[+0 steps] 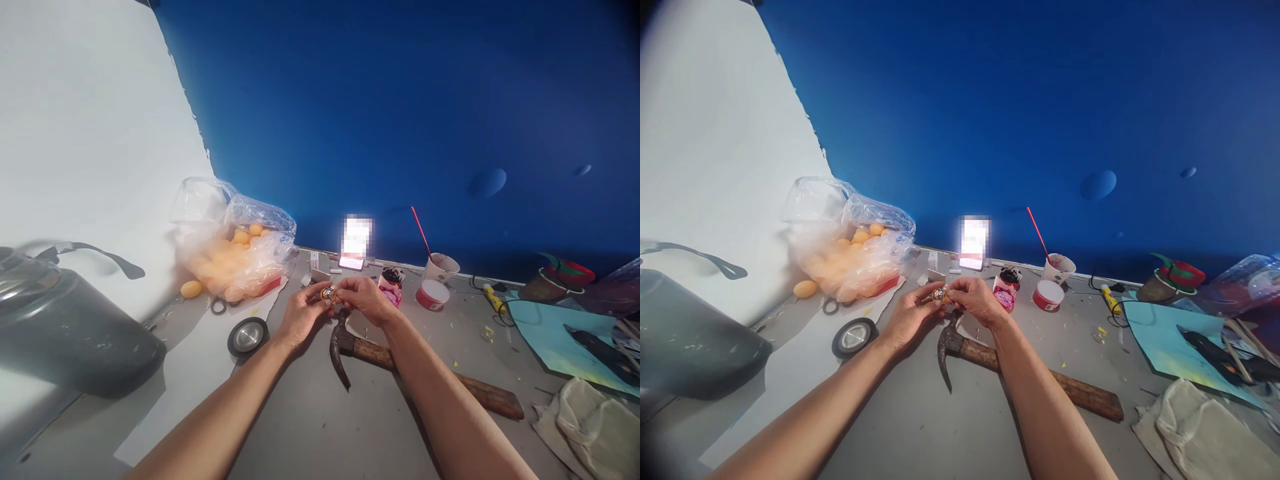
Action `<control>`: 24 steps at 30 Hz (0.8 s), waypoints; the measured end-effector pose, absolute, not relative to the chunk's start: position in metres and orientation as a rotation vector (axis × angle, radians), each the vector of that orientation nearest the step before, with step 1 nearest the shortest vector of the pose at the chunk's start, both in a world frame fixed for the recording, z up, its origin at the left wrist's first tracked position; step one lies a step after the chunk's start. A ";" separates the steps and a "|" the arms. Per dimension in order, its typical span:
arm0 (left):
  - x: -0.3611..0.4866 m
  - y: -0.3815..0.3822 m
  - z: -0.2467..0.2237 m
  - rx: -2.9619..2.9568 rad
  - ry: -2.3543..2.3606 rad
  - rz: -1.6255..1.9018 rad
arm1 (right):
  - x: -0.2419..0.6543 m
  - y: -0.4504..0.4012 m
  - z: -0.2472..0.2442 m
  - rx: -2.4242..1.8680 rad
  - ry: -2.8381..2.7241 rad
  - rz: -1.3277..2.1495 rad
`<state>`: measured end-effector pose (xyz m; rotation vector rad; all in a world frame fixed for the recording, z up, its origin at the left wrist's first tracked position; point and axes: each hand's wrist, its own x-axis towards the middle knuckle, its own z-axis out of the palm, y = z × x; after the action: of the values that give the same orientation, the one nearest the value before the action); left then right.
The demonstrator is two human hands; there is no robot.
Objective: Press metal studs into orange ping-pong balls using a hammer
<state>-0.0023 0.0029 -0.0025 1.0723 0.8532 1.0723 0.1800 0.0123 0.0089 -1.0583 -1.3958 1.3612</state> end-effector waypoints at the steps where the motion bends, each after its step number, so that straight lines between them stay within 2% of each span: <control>1: -0.002 0.003 -0.002 1.077 0.856 1.075 | 0.180 0.012 0.009 -1.057 -1.389 1.365; 24: -0.003 0.002 0.001 1.228 0.823 1.081 | 0.185 0.013 0.010 -1.016 -1.366 1.465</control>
<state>-0.0029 0.0017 0.0015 1.2282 0.8229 1.0811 0.1855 0.0130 0.0103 -1.0162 -1.3661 1.4649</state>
